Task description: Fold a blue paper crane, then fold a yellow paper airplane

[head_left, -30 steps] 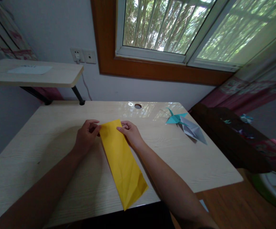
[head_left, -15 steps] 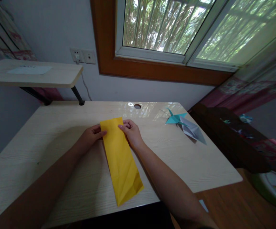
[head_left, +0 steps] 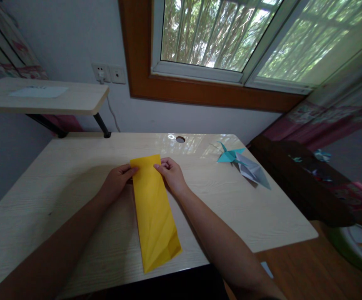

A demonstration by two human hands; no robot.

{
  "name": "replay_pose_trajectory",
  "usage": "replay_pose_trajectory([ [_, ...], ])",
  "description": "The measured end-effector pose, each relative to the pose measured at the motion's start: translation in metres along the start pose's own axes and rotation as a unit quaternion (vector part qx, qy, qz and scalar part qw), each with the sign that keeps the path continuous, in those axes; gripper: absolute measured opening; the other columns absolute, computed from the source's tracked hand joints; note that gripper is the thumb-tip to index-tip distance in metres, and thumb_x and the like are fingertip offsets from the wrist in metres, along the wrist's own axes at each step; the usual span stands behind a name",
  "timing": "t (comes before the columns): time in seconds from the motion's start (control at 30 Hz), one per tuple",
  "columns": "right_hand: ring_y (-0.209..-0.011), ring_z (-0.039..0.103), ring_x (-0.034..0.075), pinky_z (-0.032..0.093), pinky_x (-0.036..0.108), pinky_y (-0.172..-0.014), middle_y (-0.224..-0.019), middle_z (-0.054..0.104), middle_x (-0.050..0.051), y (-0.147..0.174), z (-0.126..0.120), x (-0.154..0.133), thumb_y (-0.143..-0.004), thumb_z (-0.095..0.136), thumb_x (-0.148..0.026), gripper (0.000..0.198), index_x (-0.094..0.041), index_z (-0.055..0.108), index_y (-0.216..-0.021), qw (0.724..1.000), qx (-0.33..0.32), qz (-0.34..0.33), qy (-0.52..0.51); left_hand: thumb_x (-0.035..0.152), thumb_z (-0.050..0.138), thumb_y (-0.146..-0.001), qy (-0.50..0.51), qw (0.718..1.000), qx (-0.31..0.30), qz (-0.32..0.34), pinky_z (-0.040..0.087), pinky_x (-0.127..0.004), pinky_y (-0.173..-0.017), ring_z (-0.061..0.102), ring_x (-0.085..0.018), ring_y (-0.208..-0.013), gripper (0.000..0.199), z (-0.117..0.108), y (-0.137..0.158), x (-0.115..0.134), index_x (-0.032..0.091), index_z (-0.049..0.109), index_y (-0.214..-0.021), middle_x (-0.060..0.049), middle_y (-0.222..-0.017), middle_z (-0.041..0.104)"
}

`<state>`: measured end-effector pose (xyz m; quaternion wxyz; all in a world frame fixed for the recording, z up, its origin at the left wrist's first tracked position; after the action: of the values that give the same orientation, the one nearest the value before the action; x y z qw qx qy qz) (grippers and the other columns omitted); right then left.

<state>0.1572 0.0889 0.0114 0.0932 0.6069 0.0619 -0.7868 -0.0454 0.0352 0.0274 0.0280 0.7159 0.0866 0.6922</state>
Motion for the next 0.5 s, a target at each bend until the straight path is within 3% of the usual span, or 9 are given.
replay_pose_trajectory([
  [0.27,-0.086,0.072,0.024,0.057,0.037,-0.081,-0.095,0.077,0.003,0.0051,0.0054,0.0007,-0.071,0.083,-0.046,0.036,-0.023,0.069,-0.096,0.994,-0.086,0.053,-0.032,0.051,0.075,-0.081,-0.001,1.0,0.009,0.007,0.06,-0.036,-0.083,0.074,-0.026,-0.093,0.039,0.0024,0.0017,0.0007,0.021,0.076,-0.106,-0.006,-0.106,0.078],
  [0.5,-0.091,0.071,0.024,0.056,0.038,-0.083,-0.098,0.076,0.002,0.0058,0.0065,0.0034,-0.073,0.081,-0.043,0.037,-0.023,0.072,-0.103,0.99,-0.139,0.032,0.016,0.048,0.076,-0.077,0.014,0.996,0.085,0.039,0.061,-0.034,-0.079,0.073,-0.023,-0.086,0.034,-0.0069,-0.0038,-0.0014,0.018,0.077,-0.094,-0.006,-0.097,0.078],
])
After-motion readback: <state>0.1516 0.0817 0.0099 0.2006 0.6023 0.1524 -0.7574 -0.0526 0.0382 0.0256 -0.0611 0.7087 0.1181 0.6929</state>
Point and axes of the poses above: each hand's wrist, its own y-axis away from the middle knuckle, its own z-axis out of the palm, x = y × z, the point moved 1 cm from there along -y, towards the middle knuckle
